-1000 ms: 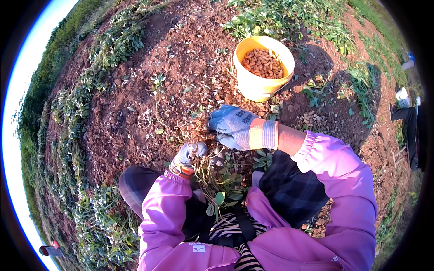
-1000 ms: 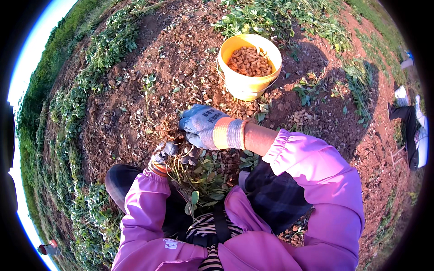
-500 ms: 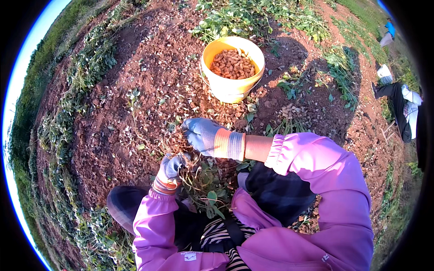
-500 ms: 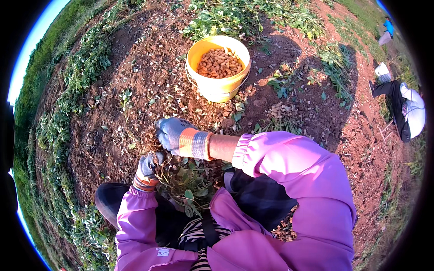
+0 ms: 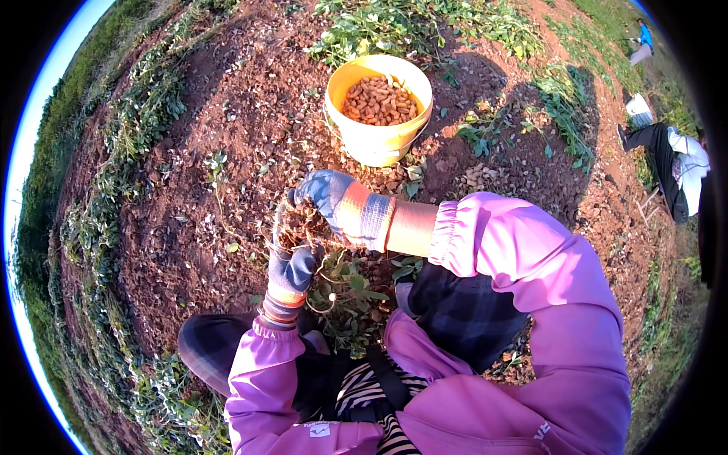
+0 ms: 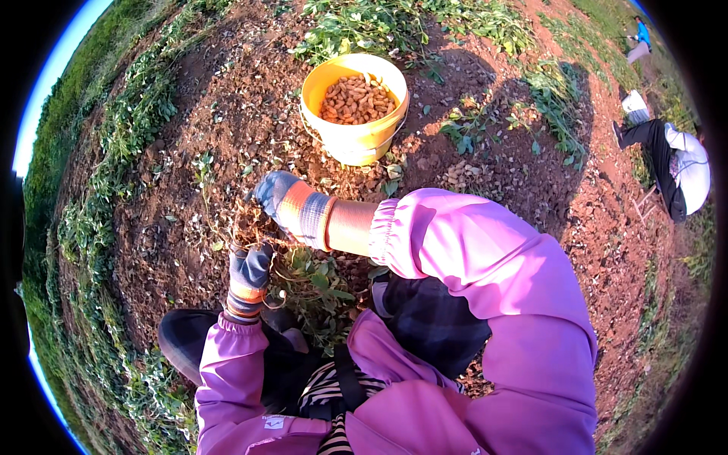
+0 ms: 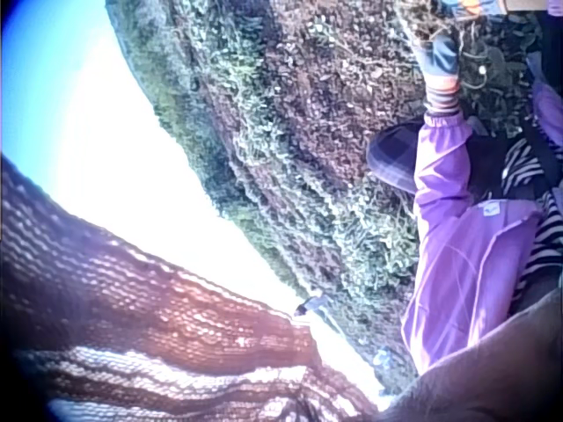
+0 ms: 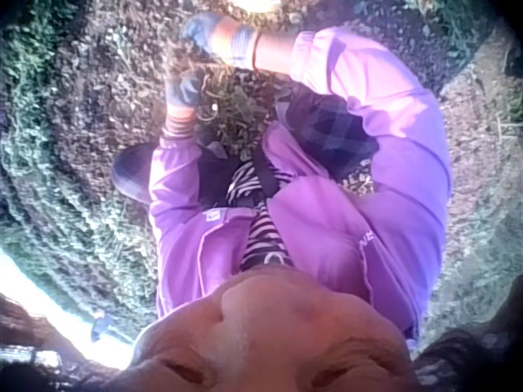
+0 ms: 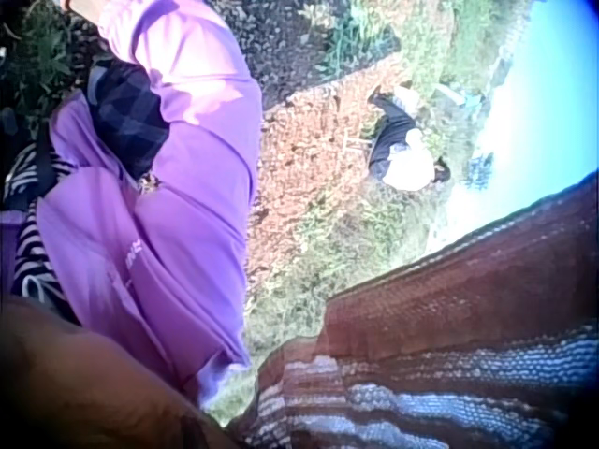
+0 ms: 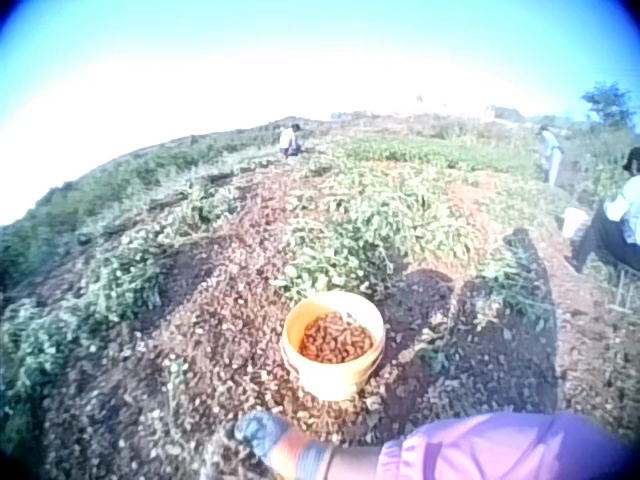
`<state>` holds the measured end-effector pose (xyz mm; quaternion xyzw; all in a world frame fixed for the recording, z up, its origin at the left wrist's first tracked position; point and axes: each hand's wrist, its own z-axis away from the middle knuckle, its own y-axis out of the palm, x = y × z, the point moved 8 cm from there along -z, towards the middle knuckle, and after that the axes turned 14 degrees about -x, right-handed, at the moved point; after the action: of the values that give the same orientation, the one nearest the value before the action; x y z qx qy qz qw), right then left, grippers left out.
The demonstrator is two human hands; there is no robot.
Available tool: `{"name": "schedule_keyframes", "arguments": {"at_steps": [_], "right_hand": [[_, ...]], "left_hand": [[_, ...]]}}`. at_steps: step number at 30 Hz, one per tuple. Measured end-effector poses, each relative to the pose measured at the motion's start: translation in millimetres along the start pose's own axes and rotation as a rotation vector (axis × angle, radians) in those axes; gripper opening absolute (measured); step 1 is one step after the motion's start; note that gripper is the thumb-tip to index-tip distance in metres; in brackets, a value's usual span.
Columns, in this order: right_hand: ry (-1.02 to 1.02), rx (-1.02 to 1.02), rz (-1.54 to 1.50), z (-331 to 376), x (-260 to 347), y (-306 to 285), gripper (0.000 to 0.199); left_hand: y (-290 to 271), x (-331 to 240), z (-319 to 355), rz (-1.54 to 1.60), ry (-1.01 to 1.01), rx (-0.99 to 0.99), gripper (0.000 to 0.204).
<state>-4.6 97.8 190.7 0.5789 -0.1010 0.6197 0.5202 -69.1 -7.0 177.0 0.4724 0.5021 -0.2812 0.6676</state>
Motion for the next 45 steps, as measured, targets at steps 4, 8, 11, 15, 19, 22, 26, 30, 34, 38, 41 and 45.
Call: {"name": "schedule_keyframes", "arguments": {"at_steps": [4, 8, 11, 15, 19, 22, 26, 30, 34, 38, 41, 45], "right_hand": [[-0.100, -0.182, 0.358, -15, 15, -3, 0.011], [-0.118, -0.318, 0.023, -16, 101, -18, 0.013], [-0.286, -0.345, 0.248, -20, 127, -49, 0.013], [-0.168, -0.374, 0.360, -32, 121, -60, 0.013], [-0.073, -0.220, 0.720, -19, 83, -25, 0.013], [-0.035, 0.027, 0.829, -9, 49, 17, 0.012], [0.194, 0.234, 0.390, 0, 10, 33, 0.012], [-0.166, 0.147, 0.778, -2, 13, 42, 0.013], [-0.046, 0.203, 0.713, 15, 23, 46, 0.014], [-0.129, -0.092, 0.718, -4, 48, 26, 0.010], [0.178, -0.007, 0.423, -7, 29, 22, 0.010], [1.067, -0.049, -0.351, 37, -14, 47, 0.009]], "left_hand": [[-4, -6, 2, -0.157, 0.118, -0.017, 0.051], [-24, 3, 3, -0.061, 0.010, -0.170, 0.054], [-36, -17, -7, -0.386, 0.110, -0.182, 0.021], [-69, -34, -7, -0.092, 0.166, -0.340, 0.025], [-57, -42, -14, -0.160, 0.101, -0.288, 0.033], [-22, -55, -19, -0.381, 0.148, -0.167, 0.042], [-14, -49, -20, -0.481, 0.161, -0.100, 0.027], [-24, -44, -17, -0.397, 0.169, -0.154, 0.015], [-23, -53, -7, -0.384, 0.274, -0.148, 0.014], [-6, -61, 1, -0.734, 0.439, 0.031, 0.017], [-14, -50, -7, -0.497, 0.278, -0.039, 0.016], [-30, -45, -14, -0.401, 0.277, -0.117, 0.018]]}}
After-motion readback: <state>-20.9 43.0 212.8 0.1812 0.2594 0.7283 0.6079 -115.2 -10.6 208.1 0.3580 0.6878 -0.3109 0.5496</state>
